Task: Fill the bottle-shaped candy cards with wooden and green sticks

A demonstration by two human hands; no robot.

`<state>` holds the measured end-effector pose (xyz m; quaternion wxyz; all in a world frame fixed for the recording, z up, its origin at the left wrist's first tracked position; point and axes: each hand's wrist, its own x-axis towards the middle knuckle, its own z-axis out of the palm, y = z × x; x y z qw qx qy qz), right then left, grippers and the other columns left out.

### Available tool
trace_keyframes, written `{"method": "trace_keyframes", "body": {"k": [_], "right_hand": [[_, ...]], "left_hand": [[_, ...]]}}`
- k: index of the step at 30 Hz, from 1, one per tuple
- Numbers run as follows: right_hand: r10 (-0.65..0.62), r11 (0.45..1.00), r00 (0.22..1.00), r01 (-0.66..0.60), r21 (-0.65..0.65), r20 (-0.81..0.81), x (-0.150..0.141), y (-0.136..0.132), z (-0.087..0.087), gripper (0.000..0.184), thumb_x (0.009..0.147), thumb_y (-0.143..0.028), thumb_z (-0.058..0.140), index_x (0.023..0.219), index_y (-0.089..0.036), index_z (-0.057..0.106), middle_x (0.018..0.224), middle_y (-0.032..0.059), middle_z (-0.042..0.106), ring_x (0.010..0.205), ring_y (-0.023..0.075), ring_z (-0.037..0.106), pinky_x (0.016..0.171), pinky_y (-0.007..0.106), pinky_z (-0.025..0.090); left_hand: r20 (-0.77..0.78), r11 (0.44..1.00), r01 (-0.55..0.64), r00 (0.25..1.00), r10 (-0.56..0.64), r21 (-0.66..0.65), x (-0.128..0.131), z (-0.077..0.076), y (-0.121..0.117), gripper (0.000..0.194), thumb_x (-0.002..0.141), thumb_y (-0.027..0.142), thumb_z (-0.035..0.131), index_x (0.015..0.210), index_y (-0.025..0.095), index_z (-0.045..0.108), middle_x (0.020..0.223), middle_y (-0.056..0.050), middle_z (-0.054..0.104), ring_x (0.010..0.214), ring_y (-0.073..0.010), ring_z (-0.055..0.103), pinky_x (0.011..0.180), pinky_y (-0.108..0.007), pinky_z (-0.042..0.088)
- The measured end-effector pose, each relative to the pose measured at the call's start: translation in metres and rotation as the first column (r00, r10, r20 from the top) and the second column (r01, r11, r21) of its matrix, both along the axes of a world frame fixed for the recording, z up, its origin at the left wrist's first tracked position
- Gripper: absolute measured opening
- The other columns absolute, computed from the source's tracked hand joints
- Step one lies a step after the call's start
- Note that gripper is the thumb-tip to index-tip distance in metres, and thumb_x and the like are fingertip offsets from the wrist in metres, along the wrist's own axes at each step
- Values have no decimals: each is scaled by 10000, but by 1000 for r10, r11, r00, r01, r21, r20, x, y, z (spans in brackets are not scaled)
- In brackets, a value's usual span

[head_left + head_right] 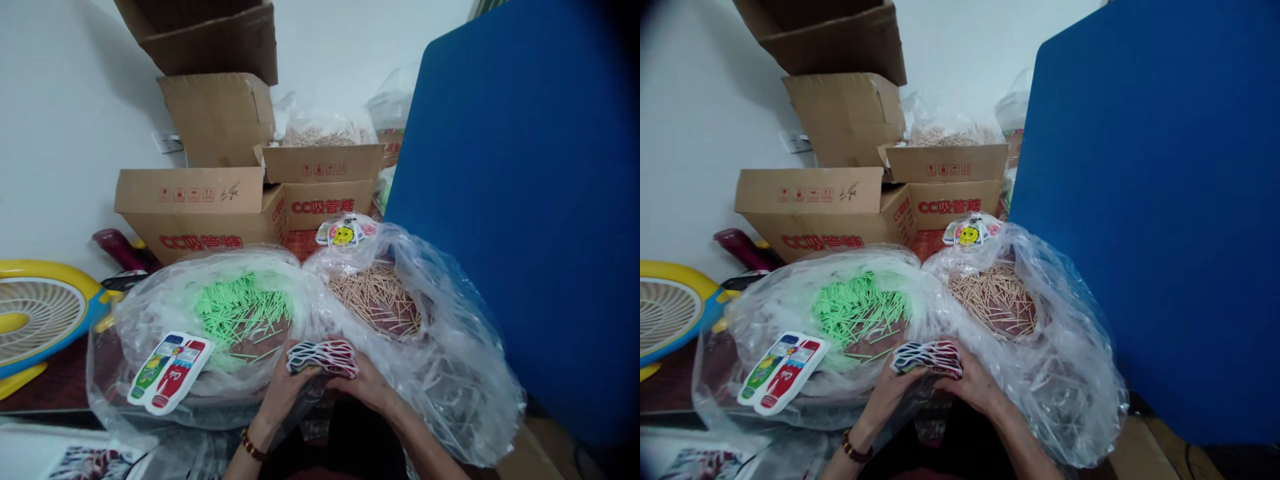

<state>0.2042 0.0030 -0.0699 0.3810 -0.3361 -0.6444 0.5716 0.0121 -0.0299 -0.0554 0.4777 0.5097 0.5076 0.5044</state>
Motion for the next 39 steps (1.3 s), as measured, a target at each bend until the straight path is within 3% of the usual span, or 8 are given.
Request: {"method": "trace_keyframes", "body": {"k": [9,14,16,19,23,32,36,39], "right_hand": [[-63,982,984,31,189,166,-14,1,36,325,805,-245,612,1126,-223,659,1068,21,704,977,220,642,898,340,477],[-134,920,838,-93,381,529,-25,0,83,276,832,-217,544,1091,-184,631,910,50,720,810,210,669,719,279,480],[-177,871,748,-183,456,639,-36,-5,95,255,832,-186,524,1071,-181,615,910,63,714,796,214,676,681,272,472],[-214,712,657,-401,576,723,-60,-20,100,316,782,-95,549,1078,-200,585,985,68,698,830,223,678,664,274,472],[-235,390,666,-602,696,708,-99,-43,96,304,787,-42,549,1050,-194,574,987,70,680,849,234,660,663,304,494],[-14,55,846,-532,845,534,-181,-64,72,383,812,-79,514,1179,-177,563,1172,93,657,1076,271,599,921,439,480],[85,83,851,-524,847,518,-219,-72,56,430,835,-168,512,1264,-152,540,1344,149,536,1218,310,507,967,464,465],[118,65,812,-581,811,572,-233,-71,35,354,845,-170,490,1177,-158,612,1322,158,552,1160,301,562,912,447,510]], "left_hand": [[127,999,9,992,-13,34,-3,19,8,395,750,273,716,1116,178,603,1187,-85,653,1104,-243,584,995,-372,413],[231,927,-327,902,364,-183,-18,52,-41,381,743,385,737,1042,212,578,1032,-42,670,941,-196,614,805,-287,465],[379,941,-178,881,283,-287,-28,64,-70,309,806,467,653,913,180,616,864,-50,676,845,-191,622,725,-279,458],[707,925,160,692,145,-345,-42,82,-101,463,862,569,513,1036,159,638,995,-119,692,950,-231,634,766,-320,474],[808,905,166,532,252,-391,-63,88,-113,532,854,588,509,1150,157,606,1055,-113,701,930,-235,661,734,-323,501],[701,750,-337,278,656,-568,-99,52,-160,193,769,122,606,950,82,655,803,-99,744,710,-206,703,777,-317,537],[324,452,-655,316,892,-605,-162,28,-219,161,828,157,545,863,47,658,804,-150,723,703,-244,697,710,-372,558],[99,199,-790,174,980,-579,-227,10,-281,210,885,209,548,1009,61,631,979,-144,691,828,-242,679,738,-392,554]]}}
